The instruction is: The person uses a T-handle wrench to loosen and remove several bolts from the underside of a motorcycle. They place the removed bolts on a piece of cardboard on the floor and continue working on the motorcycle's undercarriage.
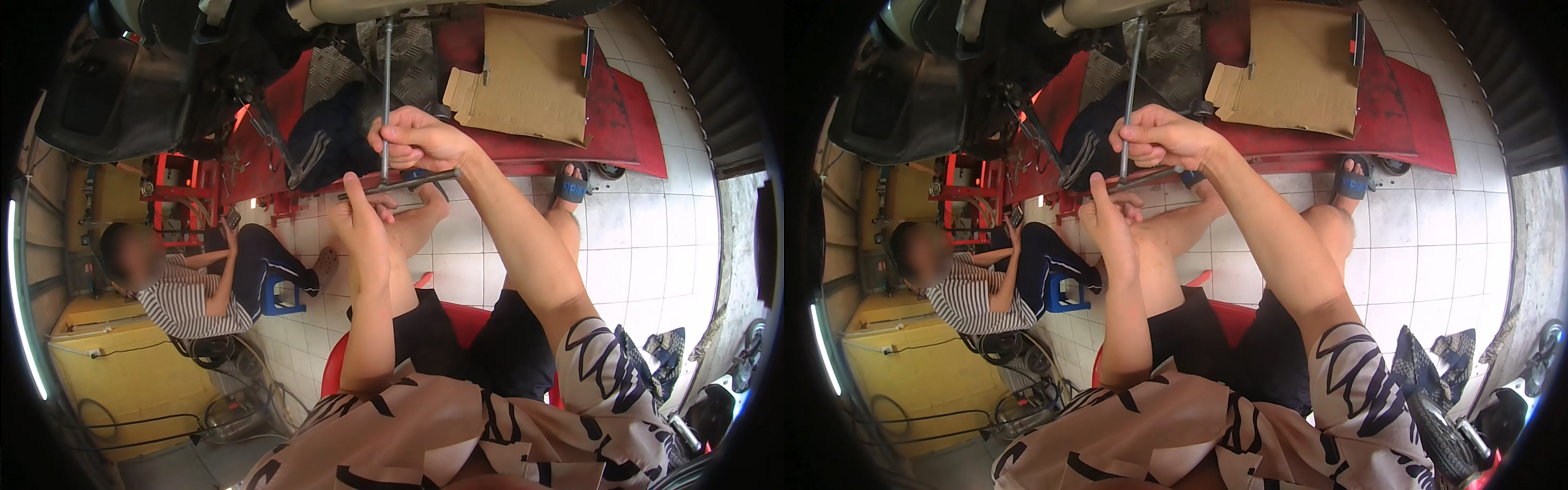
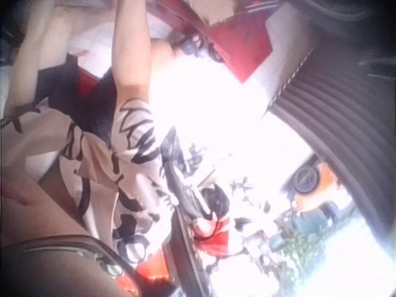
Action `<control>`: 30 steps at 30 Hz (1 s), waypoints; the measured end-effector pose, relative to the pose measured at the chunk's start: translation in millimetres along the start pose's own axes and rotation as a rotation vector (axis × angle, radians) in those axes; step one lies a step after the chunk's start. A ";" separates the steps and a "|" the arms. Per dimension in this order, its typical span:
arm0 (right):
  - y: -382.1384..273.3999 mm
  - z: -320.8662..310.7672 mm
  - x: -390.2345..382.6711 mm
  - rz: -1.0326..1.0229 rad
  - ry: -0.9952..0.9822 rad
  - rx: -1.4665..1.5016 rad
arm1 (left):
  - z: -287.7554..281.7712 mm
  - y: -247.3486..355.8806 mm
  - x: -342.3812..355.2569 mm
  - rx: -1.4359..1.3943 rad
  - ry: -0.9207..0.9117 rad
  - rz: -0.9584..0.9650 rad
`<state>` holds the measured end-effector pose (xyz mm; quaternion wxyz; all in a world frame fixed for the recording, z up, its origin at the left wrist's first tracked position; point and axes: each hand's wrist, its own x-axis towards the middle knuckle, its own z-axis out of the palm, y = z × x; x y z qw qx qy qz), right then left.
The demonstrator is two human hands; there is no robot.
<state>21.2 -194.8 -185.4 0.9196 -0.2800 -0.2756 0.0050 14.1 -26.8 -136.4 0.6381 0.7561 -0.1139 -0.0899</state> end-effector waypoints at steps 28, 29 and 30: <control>-2.5 -9.6 3.6 -0.157 0.238 0.053 | 1.5 28.4 -44.4 0.281 -0.421 0.329; -4.2 -11.1 1.4 -0.167 0.243 0.059 | 1.3 26.8 -43.8 0.279 -0.413 0.255; -4.7 -10.2 1.1 -0.179 0.239 0.069 | -0.1 27.5 -44.4 0.282 -0.399 0.185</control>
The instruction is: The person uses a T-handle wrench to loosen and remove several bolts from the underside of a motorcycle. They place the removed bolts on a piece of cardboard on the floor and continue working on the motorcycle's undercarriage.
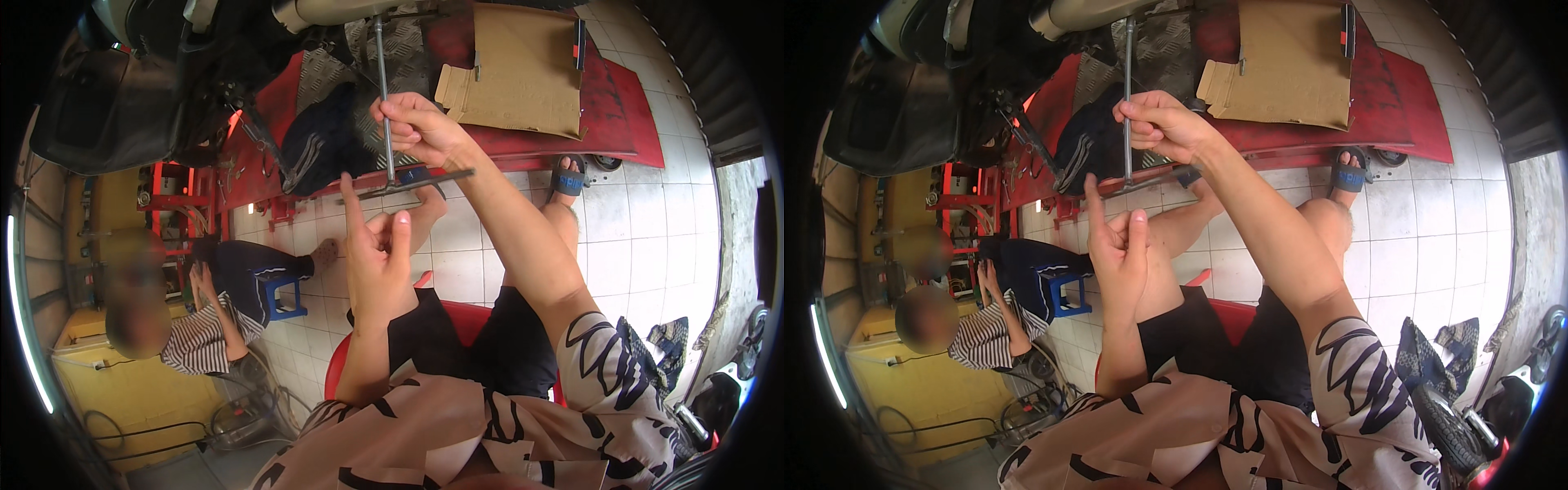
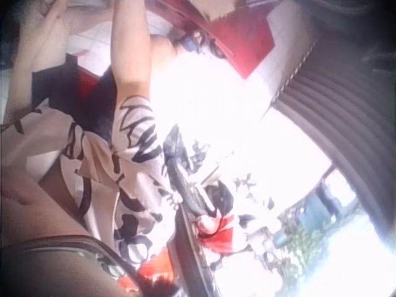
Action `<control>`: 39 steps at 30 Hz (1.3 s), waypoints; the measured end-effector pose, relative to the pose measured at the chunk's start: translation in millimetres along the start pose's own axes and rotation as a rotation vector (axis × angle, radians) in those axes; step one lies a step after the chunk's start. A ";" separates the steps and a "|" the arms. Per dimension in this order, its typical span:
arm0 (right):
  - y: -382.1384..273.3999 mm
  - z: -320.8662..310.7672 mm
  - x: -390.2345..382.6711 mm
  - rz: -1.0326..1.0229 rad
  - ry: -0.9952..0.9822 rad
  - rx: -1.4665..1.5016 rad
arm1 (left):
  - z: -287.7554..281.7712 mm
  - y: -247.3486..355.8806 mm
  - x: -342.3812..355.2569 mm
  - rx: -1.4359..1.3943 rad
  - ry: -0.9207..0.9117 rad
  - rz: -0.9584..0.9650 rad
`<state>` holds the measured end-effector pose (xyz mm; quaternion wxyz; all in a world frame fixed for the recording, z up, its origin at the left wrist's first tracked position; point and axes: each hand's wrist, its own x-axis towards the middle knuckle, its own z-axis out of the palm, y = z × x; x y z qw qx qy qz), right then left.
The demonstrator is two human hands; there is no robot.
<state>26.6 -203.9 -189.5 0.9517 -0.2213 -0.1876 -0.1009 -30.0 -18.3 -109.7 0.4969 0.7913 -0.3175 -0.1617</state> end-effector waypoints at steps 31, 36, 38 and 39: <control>-2.1 6.5 3.6 -0.092 0.073 0.152 | -3.3 0.1 -14.9 -0.038 -0.269 0.162; -3.8 4.2 1.5 -0.088 0.119 0.183 | 12.3 -6.8 -22.2 -0.155 -0.113 0.003; -3.3 7.4 4.4 -0.091 0.098 0.182 | 5.4 -28.7 -25.6 0.002 -0.292 0.011; -3.5 7.0 4.4 -0.094 0.090 0.180 | 4.8 -22.3 -24.0 0.038 -0.361 0.050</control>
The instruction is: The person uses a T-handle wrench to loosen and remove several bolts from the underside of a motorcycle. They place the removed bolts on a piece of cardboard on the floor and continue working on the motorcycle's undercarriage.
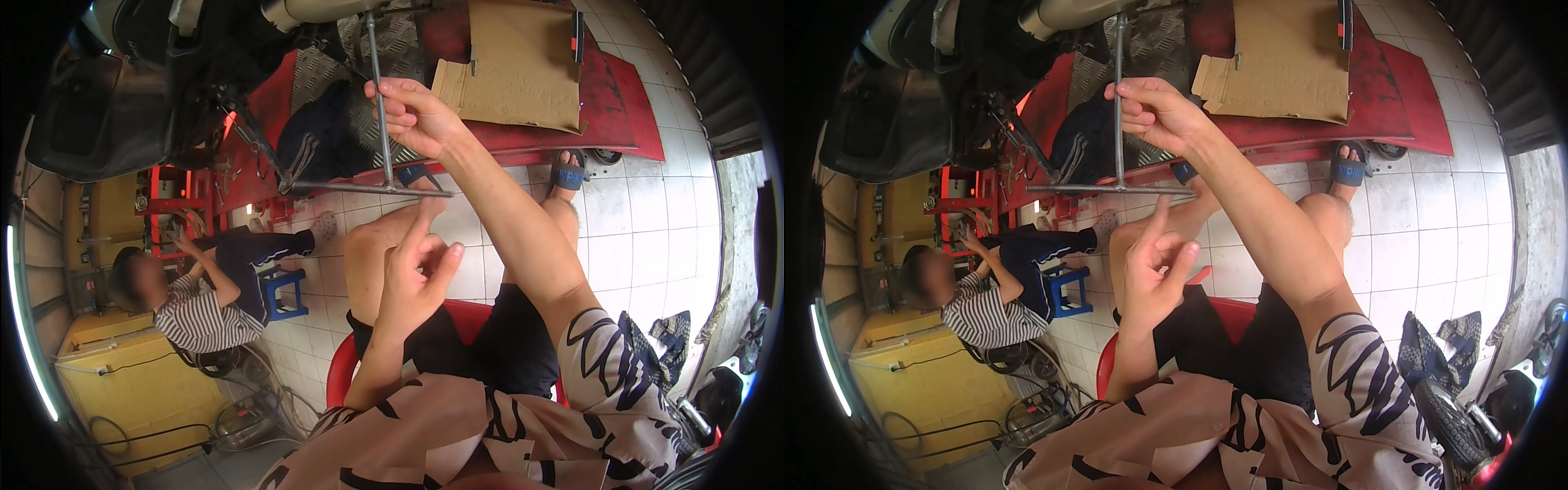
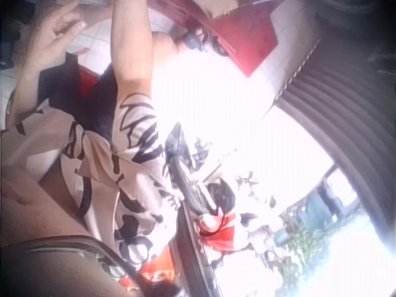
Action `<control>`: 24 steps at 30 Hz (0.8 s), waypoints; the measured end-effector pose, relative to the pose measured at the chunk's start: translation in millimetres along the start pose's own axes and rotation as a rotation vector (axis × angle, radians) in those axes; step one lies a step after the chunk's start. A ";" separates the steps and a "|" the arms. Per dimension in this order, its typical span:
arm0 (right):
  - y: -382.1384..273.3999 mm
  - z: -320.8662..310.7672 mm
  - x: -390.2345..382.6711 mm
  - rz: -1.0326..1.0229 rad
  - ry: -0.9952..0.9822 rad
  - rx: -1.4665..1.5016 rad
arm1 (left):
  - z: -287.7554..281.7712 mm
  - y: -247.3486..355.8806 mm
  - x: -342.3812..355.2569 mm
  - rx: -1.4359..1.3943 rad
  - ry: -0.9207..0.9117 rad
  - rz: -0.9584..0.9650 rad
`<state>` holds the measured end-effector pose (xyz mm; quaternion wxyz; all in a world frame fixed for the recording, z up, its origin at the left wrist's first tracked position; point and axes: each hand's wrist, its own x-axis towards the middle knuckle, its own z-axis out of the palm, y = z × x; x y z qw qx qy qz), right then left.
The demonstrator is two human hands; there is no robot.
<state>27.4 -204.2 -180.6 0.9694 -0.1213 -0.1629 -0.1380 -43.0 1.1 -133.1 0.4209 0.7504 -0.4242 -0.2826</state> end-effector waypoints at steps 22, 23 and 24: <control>-7.2 -5.8 -3.4 -0.021 0.002 0.082 | -12.6 31.1 8.1 -0.136 0.377 0.051; -8.1 -7.4 -3.7 -0.022 -0.005 0.091 | -10.5 25.4 9.1 -0.074 0.288 0.032; -8.7 -8.0 -2.5 -0.021 -0.017 0.105 | -6.3 23.9 10.3 -0.007 0.202 0.010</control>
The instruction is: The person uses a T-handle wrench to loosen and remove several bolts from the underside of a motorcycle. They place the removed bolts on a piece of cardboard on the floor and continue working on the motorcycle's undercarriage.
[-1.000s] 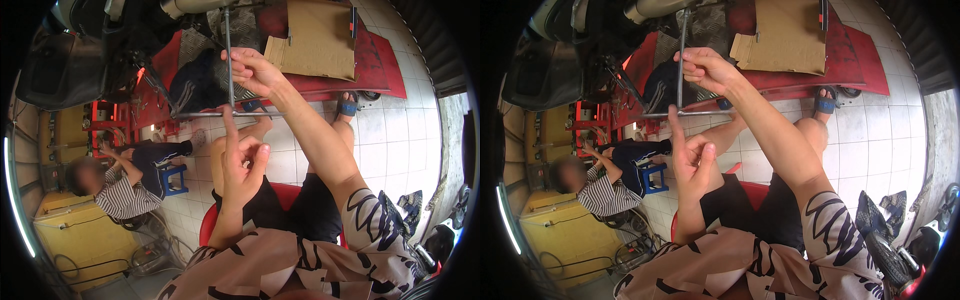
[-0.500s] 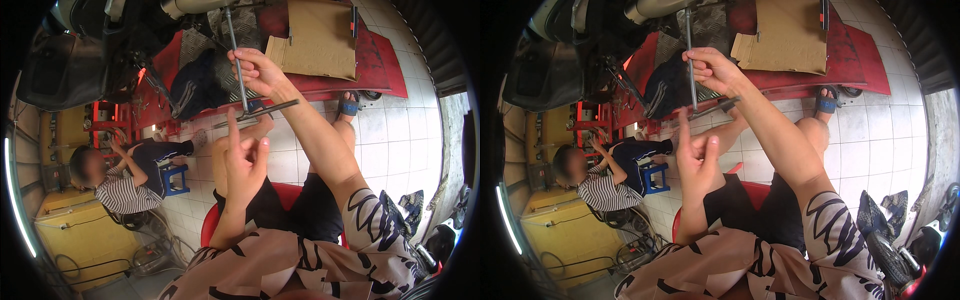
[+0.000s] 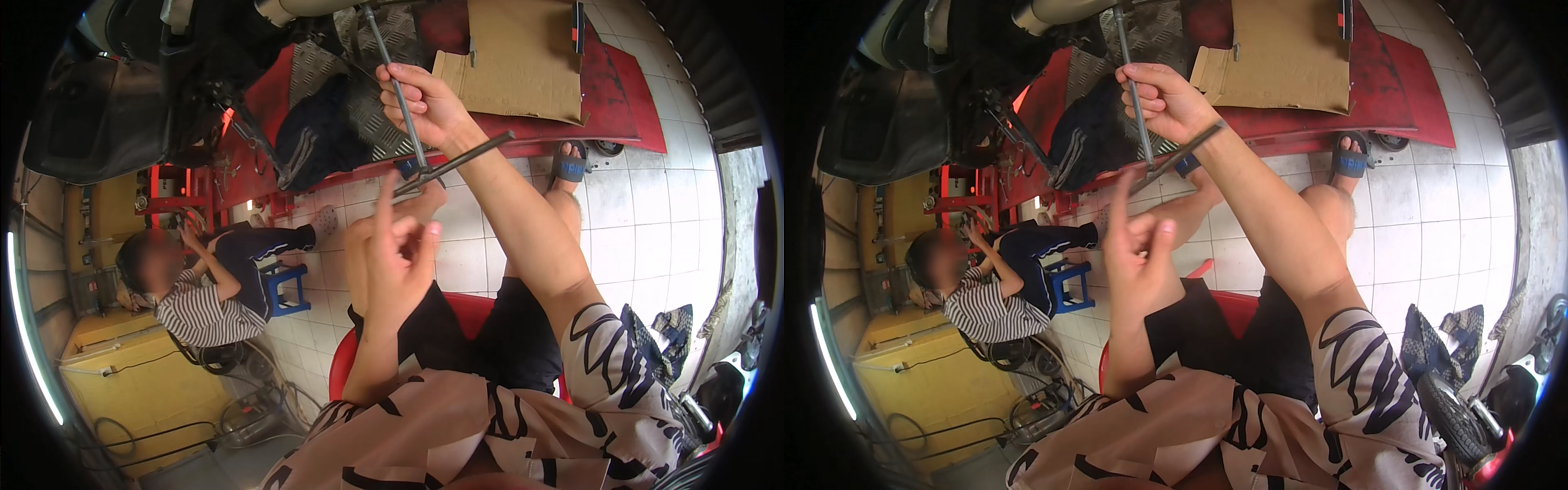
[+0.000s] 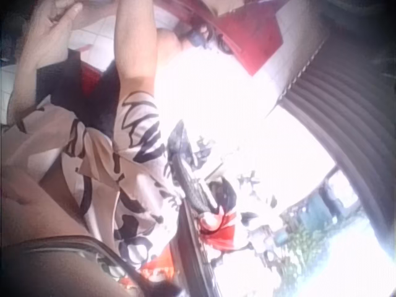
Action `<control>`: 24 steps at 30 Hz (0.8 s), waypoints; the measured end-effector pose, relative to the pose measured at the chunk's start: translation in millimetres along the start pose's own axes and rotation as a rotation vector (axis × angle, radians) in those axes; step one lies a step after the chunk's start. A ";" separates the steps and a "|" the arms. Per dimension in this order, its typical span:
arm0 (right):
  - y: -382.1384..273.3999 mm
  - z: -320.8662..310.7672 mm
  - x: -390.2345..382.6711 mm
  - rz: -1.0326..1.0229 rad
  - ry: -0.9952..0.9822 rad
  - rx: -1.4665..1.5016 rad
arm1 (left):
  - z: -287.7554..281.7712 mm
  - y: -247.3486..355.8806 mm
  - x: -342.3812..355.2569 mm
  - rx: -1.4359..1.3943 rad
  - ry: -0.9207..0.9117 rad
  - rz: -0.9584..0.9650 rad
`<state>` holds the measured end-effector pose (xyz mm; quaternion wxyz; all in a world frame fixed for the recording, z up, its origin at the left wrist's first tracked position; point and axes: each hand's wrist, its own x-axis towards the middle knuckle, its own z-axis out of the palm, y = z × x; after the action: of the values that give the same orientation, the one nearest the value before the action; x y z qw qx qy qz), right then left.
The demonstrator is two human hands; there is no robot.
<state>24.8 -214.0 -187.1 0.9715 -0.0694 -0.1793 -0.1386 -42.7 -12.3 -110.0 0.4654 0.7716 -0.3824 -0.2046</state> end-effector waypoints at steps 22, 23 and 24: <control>7.3 -2.5 2.5 0.024 -0.053 -0.117 | -2.1 10.5 4.2 0.148 0.010 0.184; 5.8 -3.2 2.5 0.025 -0.051 -0.123 | -1.3 9.4 4.5 0.113 0.051 0.154; 5.4 -3.3 2.6 0.030 -0.049 -0.129 | 0.2 6.0 3.8 0.078 0.095 0.123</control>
<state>29.8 -210.1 -189.7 0.9623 -0.1378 -0.1926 -0.1337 -42.9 -17.0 -104.7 0.4640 0.7732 -0.4142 -0.1239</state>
